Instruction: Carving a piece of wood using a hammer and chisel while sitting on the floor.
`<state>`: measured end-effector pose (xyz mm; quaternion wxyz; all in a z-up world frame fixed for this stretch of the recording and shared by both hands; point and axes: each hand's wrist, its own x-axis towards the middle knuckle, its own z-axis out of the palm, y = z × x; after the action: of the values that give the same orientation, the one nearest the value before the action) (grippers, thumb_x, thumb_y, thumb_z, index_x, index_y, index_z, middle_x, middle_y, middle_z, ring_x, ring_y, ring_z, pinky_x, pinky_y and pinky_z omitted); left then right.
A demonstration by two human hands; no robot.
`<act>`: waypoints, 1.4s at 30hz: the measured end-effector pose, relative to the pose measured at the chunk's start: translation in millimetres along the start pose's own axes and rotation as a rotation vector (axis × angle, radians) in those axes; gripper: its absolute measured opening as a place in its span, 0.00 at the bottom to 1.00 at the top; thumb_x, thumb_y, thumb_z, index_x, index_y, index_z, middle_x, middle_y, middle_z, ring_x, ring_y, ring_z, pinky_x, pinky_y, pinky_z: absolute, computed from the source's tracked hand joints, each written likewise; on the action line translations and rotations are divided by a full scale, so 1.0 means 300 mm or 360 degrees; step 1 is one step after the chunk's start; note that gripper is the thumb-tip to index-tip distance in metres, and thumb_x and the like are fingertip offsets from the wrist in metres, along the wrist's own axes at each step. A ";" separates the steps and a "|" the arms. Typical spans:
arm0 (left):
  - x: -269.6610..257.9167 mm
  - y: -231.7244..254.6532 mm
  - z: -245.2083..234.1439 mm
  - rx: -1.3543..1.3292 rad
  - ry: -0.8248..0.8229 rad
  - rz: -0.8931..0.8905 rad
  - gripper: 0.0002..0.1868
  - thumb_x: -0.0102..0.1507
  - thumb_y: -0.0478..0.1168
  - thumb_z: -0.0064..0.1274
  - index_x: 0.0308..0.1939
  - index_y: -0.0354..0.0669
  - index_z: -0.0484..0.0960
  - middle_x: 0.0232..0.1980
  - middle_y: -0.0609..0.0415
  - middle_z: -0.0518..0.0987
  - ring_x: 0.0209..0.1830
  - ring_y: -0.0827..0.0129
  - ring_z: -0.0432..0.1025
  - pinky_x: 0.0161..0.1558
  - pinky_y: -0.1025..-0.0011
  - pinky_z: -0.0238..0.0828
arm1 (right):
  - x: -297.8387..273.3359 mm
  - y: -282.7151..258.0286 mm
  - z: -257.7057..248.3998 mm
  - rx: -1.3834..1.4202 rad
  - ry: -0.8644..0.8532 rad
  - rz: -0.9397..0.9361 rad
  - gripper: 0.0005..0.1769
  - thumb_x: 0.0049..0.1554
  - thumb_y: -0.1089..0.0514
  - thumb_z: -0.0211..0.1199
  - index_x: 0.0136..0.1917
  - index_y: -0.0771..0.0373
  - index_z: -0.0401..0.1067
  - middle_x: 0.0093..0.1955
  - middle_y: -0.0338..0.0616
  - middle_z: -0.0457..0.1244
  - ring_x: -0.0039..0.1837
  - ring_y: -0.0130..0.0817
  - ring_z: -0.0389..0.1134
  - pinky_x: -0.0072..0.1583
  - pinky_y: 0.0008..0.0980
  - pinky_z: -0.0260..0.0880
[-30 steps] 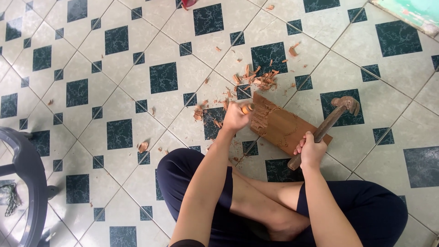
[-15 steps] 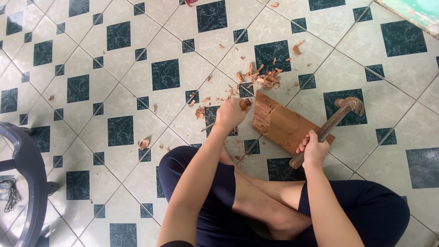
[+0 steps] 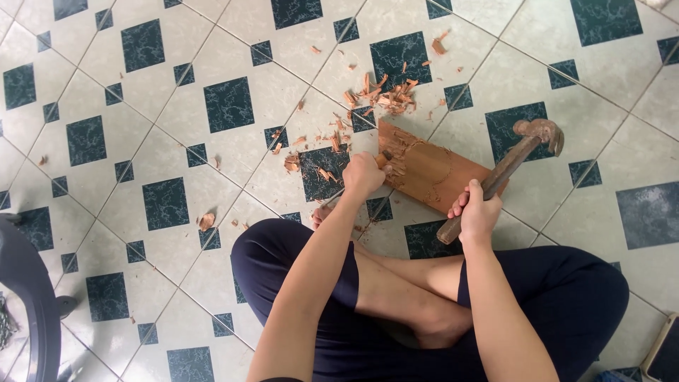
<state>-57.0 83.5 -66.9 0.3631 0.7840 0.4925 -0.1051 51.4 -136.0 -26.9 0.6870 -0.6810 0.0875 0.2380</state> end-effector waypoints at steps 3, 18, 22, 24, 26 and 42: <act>-0.013 0.030 0.004 0.0079 -0.0048 0.0115 0.15 0.59 0.43 0.59 0.37 0.31 0.83 0.32 0.45 0.78 0.38 0.42 0.81 0.36 0.48 0.80 | -0.012 -0.002 -0.024 -0.0061 0.0002 -0.0044 0.13 0.66 0.56 0.57 0.40 0.61 0.64 0.23 0.41 0.54 0.21 0.32 0.57 0.25 0.35 0.63; -0.205 0.303 -0.189 -0.1263 0.0608 0.0720 0.23 0.62 0.45 0.58 0.13 0.51 0.70 0.11 0.65 0.61 0.16 0.84 0.57 0.21 0.79 0.56 | 0.025 0.040 -0.080 -0.0838 0.0366 -0.0057 0.15 0.65 0.50 0.58 0.39 0.57 0.68 0.26 0.39 0.62 0.27 0.32 0.67 0.35 0.28 0.65; -0.232 0.355 -0.149 -0.1797 0.0630 0.0769 0.26 0.66 0.41 0.56 0.13 0.53 0.64 0.18 0.73 0.63 0.21 0.86 0.54 0.23 0.85 0.50 | -0.006 0.056 -0.078 -0.0795 0.0318 0.0063 0.17 0.65 0.50 0.59 0.35 0.56 0.67 0.23 0.37 0.60 0.26 0.30 0.65 0.34 0.27 0.64; -0.236 0.369 -0.106 -0.2082 0.0449 0.0697 0.26 0.65 0.45 0.57 0.14 0.53 0.64 0.12 0.65 0.61 0.15 0.83 0.53 0.20 0.83 0.50 | -0.015 0.031 -0.057 -0.0793 0.0273 0.0043 0.19 0.66 0.51 0.57 0.33 0.55 0.66 0.22 0.34 0.59 0.25 0.28 0.64 0.34 0.25 0.63; -0.246 0.378 -0.085 -0.2063 0.0389 0.0687 0.27 0.65 0.45 0.57 0.13 0.52 0.64 0.12 0.63 0.61 0.15 0.82 0.53 0.20 0.82 0.50 | -0.024 0.000 -0.054 -0.0838 0.0240 -0.0004 0.20 0.68 0.52 0.56 0.33 0.55 0.66 0.21 0.35 0.59 0.24 0.27 0.62 0.34 0.24 0.63; -0.162 0.414 0.000 -0.2097 -0.0012 0.0946 0.24 0.62 0.33 0.54 0.12 0.45 0.67 0.11 0.59 0.59 0.12 0.78 0.52 0.19 0.80 0.49 | 0.177 -0.024 -0.097 -0.1155 -0.0154 -0.0530 0.20 0.70 0.55 0.57 0.35 0.59 0.62 0.23 0.42 0.55 0.27 0.34 0.59 0.32 0.26 0.57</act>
<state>24.4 18.6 16.3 0.7753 0.5026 0.2182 0.3141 106.8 -153.1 -45.8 0.4345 -0.8722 -0.1463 0.1706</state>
